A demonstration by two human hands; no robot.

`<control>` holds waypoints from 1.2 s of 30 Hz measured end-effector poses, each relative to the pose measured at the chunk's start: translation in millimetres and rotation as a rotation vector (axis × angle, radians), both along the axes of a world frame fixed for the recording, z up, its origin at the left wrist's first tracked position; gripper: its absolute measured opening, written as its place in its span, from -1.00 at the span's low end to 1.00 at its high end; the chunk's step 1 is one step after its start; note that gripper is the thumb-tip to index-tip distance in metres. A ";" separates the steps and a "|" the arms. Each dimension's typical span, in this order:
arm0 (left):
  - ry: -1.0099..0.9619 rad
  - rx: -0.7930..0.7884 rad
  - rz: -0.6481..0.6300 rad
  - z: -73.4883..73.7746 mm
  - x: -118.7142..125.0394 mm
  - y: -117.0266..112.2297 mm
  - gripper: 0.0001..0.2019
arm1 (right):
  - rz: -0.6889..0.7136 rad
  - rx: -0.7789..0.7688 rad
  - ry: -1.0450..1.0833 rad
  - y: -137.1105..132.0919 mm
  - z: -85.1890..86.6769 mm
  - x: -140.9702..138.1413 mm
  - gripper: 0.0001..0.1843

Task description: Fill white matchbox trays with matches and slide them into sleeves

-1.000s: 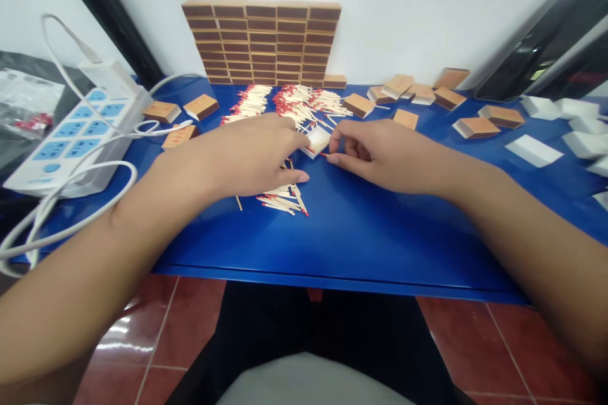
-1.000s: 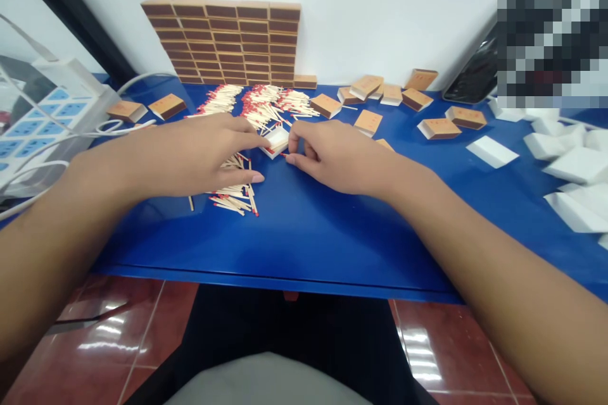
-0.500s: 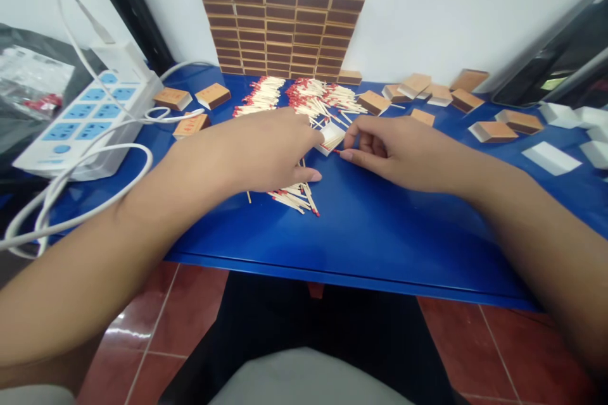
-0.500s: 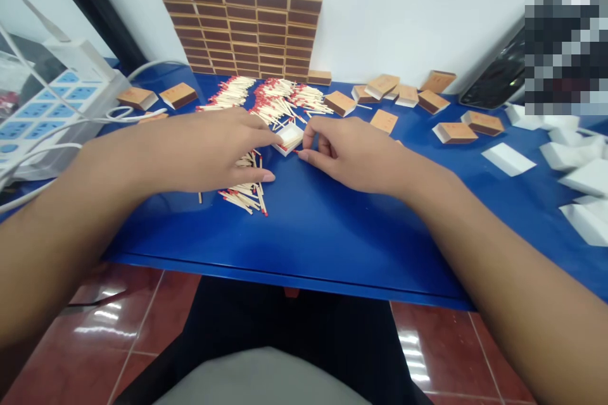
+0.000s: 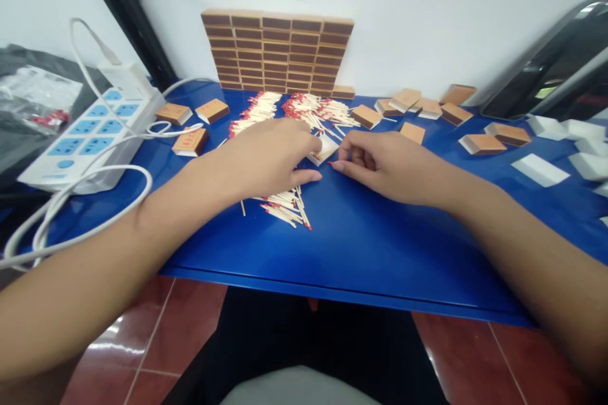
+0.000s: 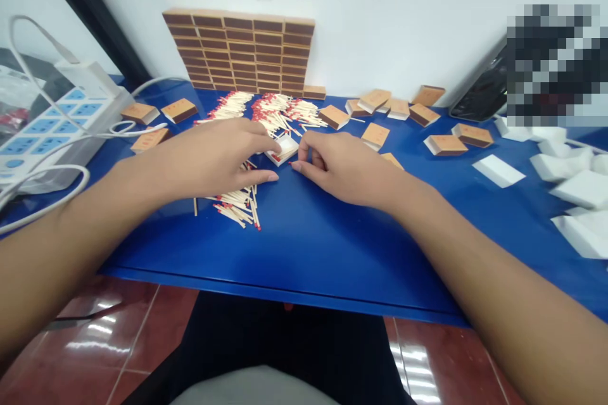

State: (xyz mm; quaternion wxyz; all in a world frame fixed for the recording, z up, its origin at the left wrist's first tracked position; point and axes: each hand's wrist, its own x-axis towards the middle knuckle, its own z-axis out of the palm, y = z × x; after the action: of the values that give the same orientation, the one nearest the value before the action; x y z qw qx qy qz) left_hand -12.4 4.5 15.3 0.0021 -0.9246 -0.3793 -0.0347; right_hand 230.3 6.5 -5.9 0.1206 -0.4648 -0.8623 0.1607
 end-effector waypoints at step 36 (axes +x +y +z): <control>-0.297 -0.011 -0.053 -2.0 -6.7 17.0 -0.78 | -0.059 0.116 0.094 4.9 -5.1 7.2 -0.72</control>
State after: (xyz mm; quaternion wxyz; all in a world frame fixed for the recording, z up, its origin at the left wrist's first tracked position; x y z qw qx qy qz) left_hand -19.1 21.5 13.3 -0.0599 -0.9191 -0.3509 -0.1692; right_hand 237.5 11.4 -11.0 0.1921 -0.4741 -0.8496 0.1285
